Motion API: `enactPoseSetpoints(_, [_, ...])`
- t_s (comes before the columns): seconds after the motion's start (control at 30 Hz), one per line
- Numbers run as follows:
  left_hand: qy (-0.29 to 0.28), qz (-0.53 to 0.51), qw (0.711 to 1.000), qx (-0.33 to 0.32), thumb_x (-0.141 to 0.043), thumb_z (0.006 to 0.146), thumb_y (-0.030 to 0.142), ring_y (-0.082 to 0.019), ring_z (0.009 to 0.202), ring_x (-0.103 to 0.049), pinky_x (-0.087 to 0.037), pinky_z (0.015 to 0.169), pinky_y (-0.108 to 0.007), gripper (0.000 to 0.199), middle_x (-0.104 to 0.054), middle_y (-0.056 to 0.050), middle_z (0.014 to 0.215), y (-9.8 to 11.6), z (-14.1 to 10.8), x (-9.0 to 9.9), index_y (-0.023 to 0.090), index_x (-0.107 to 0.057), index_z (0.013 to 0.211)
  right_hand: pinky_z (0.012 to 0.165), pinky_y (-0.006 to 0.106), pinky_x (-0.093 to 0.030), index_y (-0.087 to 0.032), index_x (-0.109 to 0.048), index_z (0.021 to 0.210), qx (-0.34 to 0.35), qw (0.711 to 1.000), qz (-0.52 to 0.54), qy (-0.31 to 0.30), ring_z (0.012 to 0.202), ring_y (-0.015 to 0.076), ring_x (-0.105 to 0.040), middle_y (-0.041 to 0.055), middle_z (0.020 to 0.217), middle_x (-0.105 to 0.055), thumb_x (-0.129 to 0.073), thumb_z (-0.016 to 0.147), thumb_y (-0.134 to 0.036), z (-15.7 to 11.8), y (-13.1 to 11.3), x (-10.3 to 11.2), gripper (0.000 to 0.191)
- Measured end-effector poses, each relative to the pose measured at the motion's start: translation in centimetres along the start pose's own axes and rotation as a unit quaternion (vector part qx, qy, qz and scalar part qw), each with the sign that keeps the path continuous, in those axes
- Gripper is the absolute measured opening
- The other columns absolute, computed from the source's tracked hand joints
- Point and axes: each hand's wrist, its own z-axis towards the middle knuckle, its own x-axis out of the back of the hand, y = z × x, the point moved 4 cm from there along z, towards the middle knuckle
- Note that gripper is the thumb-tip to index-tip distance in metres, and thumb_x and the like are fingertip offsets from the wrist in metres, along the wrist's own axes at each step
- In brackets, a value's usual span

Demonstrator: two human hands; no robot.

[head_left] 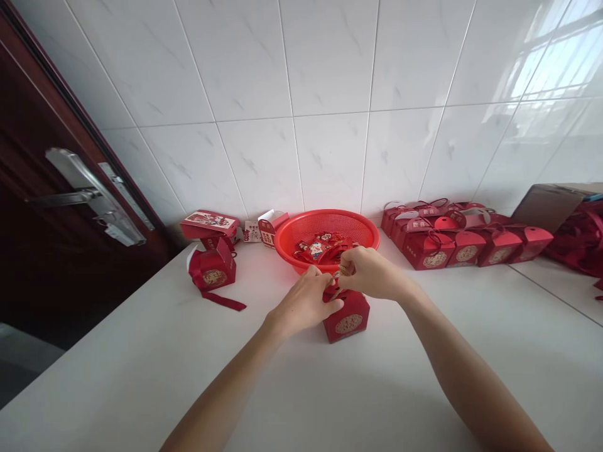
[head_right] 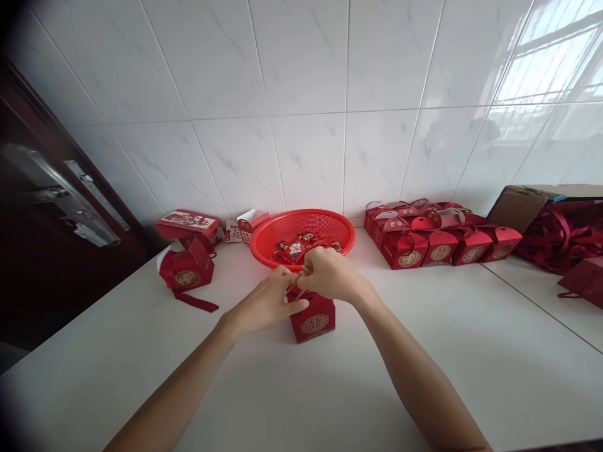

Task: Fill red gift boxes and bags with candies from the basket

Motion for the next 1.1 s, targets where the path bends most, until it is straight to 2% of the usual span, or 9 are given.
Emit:
enactPoseSetpoints(0.17, [-0.011,-0.013,1.0,-0.01,-0.058,0.082,0.04,-0.026,0.092,-0.054,-0.043,0.068,-0.032,0.021,-0.054,-0.004,0.088,0.1,0.4,-0.5,0.021,-0.049,0.077,0.052,0.027,-0.023,-0.021,-0.039,0.06,0.01,0.999,-0.049,0.0,0.058,0.0117,-0.042,-0.0011,0.062,-0.052,-0.062,0.07,-0.013,0.0,-0.5,-0.8,0.026])
enactPoseSetpoints(0.3, [-0.008,-0.026,0.999,-0.036,-0.057,0.081,0.038,-0.024,0.085,-0.055,-0.041,0.063,-0.032,0.019,-0.055,-0.002,0.08,0.4,0.7,-0.9,0.021,-0.049,0.076,0.053,0.029,-0.02,-0.021,-0.039,0.064,-0.014,0.992,-0.124,0.032,0.057,0.0129,-0.04,0.0003,0.061,-0.05,-0.058,0.075,-0.014,-0.1,-1.2,-0.7,0.024])
enactPoseSetpoints(0.43, [-0.003,-0.007,1.0,-0.014,-0.059,0.081,0.045,-0.026,0.09,-0.056,-0.043,0.066,-0.032,0.025,-0.057,-0.002,0.086,0.1,0.9,-1.2,0.022,-0.052,0.084,0.053,0.029,-0.02,-0.02,-0.044,0.067,-0.058,0.983,-0.158,0.074,0.054,0.0129,-0.04,0.0008,0.061,-0.052,-0.053,0.08,-0.011,-0.5,-1.8,0.2,0.018])
enactPoseSetpoints(0.57, [0.013,-0.007,1.0,0.02,-0.06,0.08,0.052,-0.025,0.087,-0.059,-0.046,0.067,-0.032,0.032,-0.059,-0.003,0.088,-0.1,1.0,-1.4,0.021,-0.054,0.082,0.053,0.029,-0.02,-0.02,-0.047,0.066,-0.07,0.978,-0.176,0.083,0.054,0.0132,-0.039,0.0005,0.061,-0.052,-0.051,0.079,-0.011,-0.8,-1.9,0.8,0.016])
enactPoseSetpoints(0.67, [0.026,-0.054,0.998,0.02,-0.064,0.079,0.058,-0.026,0.094,-0.063,-0.051,0.074,-0.034,0.043,-0.064,-0.007,0.104,-0.1,1.1,-1.5,0.02,-0.063,0.098,0.054,0.028,-0.022,-0.02,-0.051,0.067,-0.078,0.977,-0.176,0.092,0.057,0.0142,-0.044,0.0008,0.062,-0.054,-0.053,0.079,-0.014,-1.0,-1.3,1.6,0.013])
enactPoseSetpoints(0.8, [0.03,-0.134,0.99,-0.025,-0.069,0.076,0.068,-0.033,0.122,-0.059,-0.054,0.092,-0.039,0.074,-0.059,-0.011,0.139,0.3,1.0,-1.1,0.026,-0.056,0.136,0.055,0.026,-0.026,-0.02,-0.051,0.065,-0.089,0.974,-0.14,0.151,0.06,0.0146,-0.048,0.0008,0.063,-0.056,-0.055,0.078,-0.019,-1.9,0.5,4.4,0.014])
enactPoseSetpoints(0.87, [0.041,-0.153,0.987,-0.035,-0.069,0.078,0.067,-0.033,0.129,-0.056,-0.052,0.099,-0.041,0.08,-0.053,-0.01,0.149,0.2,1.1,-0.7,0.029,-0.049,0.145,0.054,0.026,-0.028,-0.02,-0.05,0.063,-0.091,0.973,-0.104,0.187,0.058,0.0138,-0.048,0.0,0.062,-0.057,-0.055,0.077,-0.021,-2.5,2.2,6.1,0.015])
enactPoseSetpoints(0.97, [0.077,-0.153,0.984,-0.044,-0.066,0.084,0.06,-0.031,0.131,-0.057,-0.051,0.103,-0.042,0.069,-0.057,-0.01,0.146,-0.2,1.4,-0.2,0.024,-0.054,0.141,0.053,0.025,-0.032,-0.02,-0.052,0.064,-0.092,0.962,-0.046,0.252,0.055,0.0129,-0.048,-0.0011,0.059,-0.057,-0.054,0.077,-0.022,-3.6,5.3,8.7,0.014])
enactPoseSetpoints(1.1, [0.161,-0.116,0.977,-0.078,-0.065,0.085,0.047,-0.029,0.118,-0.066,-0.053,0.103,-0.042,0.042,-0.071,-0.009,0.126,-1.2,2.0,1.0,0.021,-0.07,0.117,0.056,0.025,-0.04,-0.019,-0.056,0.069,-0.132,0.933,0.016,0.336,0.06,0.0147,-0.056,-0.0002,0.063,-0.061,-0.057,0.079,-0.021,-5.7,10.2,11.7,0.011])
